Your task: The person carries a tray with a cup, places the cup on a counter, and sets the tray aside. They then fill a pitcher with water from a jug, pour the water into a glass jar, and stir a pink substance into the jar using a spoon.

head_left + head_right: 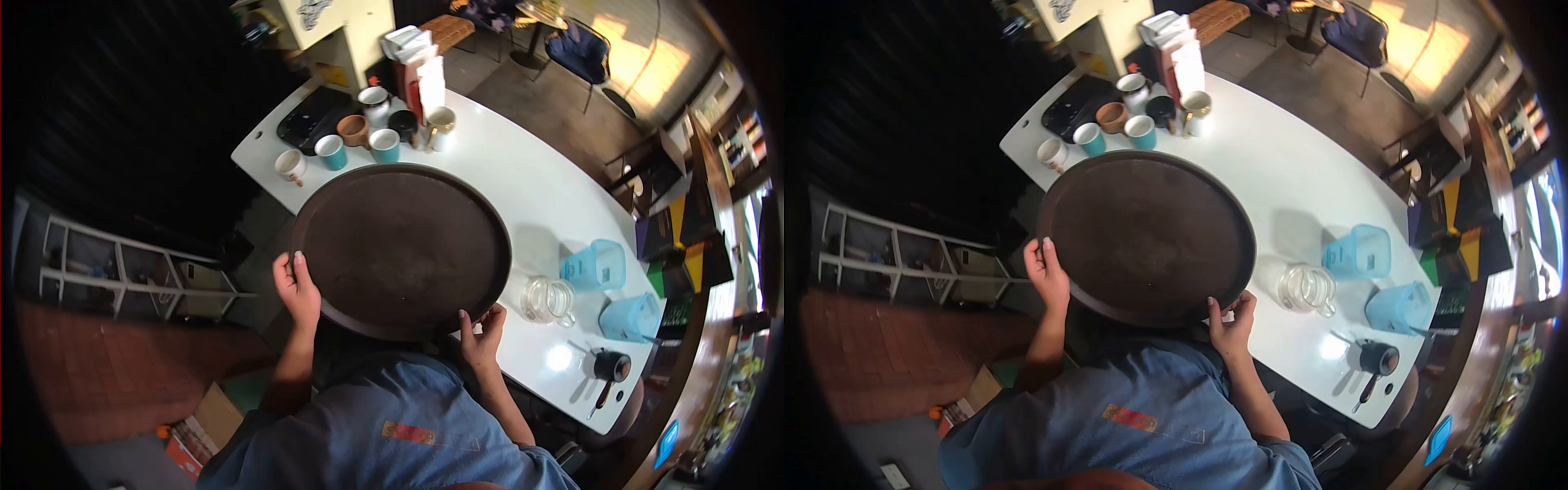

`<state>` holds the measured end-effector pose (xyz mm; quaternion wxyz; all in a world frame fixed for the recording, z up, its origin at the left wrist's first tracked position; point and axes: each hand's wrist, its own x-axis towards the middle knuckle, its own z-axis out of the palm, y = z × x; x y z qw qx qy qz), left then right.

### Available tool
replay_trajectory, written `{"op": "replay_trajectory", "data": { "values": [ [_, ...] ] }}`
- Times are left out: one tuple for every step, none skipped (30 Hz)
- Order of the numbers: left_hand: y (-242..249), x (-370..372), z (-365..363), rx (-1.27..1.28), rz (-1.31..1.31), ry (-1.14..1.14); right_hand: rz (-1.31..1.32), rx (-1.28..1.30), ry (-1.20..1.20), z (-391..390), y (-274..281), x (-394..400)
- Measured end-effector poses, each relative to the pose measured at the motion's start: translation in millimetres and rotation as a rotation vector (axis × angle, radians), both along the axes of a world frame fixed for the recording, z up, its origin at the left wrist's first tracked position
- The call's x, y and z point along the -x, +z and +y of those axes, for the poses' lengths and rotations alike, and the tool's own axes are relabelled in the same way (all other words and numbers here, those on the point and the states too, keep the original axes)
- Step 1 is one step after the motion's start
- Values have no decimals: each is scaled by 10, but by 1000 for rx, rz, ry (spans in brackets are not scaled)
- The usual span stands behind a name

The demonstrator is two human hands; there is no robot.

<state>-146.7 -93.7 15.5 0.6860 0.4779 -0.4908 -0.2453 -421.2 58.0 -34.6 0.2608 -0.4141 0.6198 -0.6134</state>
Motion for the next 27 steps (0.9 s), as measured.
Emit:
{"op": "replay_trajectory", "data": {
  "values": [
    [-3, -110, 47, 4, 16, 28, 16, 4, 28, -59, 43, -47],
    [2, -236, 100, 25, 21, 45, 22, 24, 46, -132, 93, -110],
    [13, -367, 153, 45, 23, 69, 26, 44, 71, -208, 142, -184],
    [47, -462, 193, 37, 58, 131, 40, 45, 119, -275, 203, -269],
    [98, -589, 264, 37, 71, 187, 10, 75, 153, -337, 267, -375],
    [155, -740, 357, 31, 80, 194, -23, 103, 195, -402, 297, -498],
    [180, -911, 437, 23, 86, 205, 18, 173, 238, -480, 189, -592],
    [172, -1099, 493, 67, 32, 281, 15, 206, 269, -561, 200, -754],
    [166, -1297, 560, 87, 37, 345, 7, 241, 299, -647, 213, -936],
    [199, -1474, 651, 77, 67, 395, 58, 272, 349, -734, 157, -1083],
    [233, -1658, 756, 67, 97, 444, 56, 268, 415, -815, 156, -1266],
    [213, -1856, 860, 64, 103, 508, 52, 298, 415, -902, 159, -1466],
    [181, -2050, 954, 80, 82, 581, 46, 330, 413, -999, 158, -1689],
    [143, -2233, 1047, 92, 60, 650, 66, 348, 438, -1102, 289, -1980],
    [107, -2404, 1137, 79, 68, 706, 68, 337, 495, -1193, 291, -2235],
    [79, -2570, 1210, 79, 59, 748, 60, 330, 492, -1261, 288, -2463],
    [50, -2700, 1296, 84, 50, 788, 52, 327, 487, -1305, 273, -2643],
    [49, -2848, 1378, 77, 56, 835, 97, 325, 512, -1378, 202, -2822],
    [72, -2970, 1438, 66, 111, 869, 98, 325, 558, -1416, 247, -3023],
    [81, -3057, 1491, 59, 167, 900, 60, 327, 614, -1431, 323, -3218],
    [73, -3136, 1559, 61, 174, 941, 21, 327, 669, -1463, 366, -3372],
    [62, -3222, 1639, 38, 200, 975, 52, 338, 744, -1520, 354, -3468],
    [51, -3295, 1698, 16, 226, 1006, 49, 339, 779, -1574, 317, -3566],
    [27, -3346, 1733, 20, 228, 1040, 46, 318, 821, -1633, 268, -3654],
    [-10, -3387, 1762, 63, 211, 1087, 42, 296, 865, -1692, 247, -3758],
    [-33, -3412, 1782, 105, 190, 1137, -1, 286, 879, -1744, 244, -3897],
    [-28, -3410, 1797, 104, 185, 1179, -10, 282, 921, -1838, 238, -4022]
  ]
}}
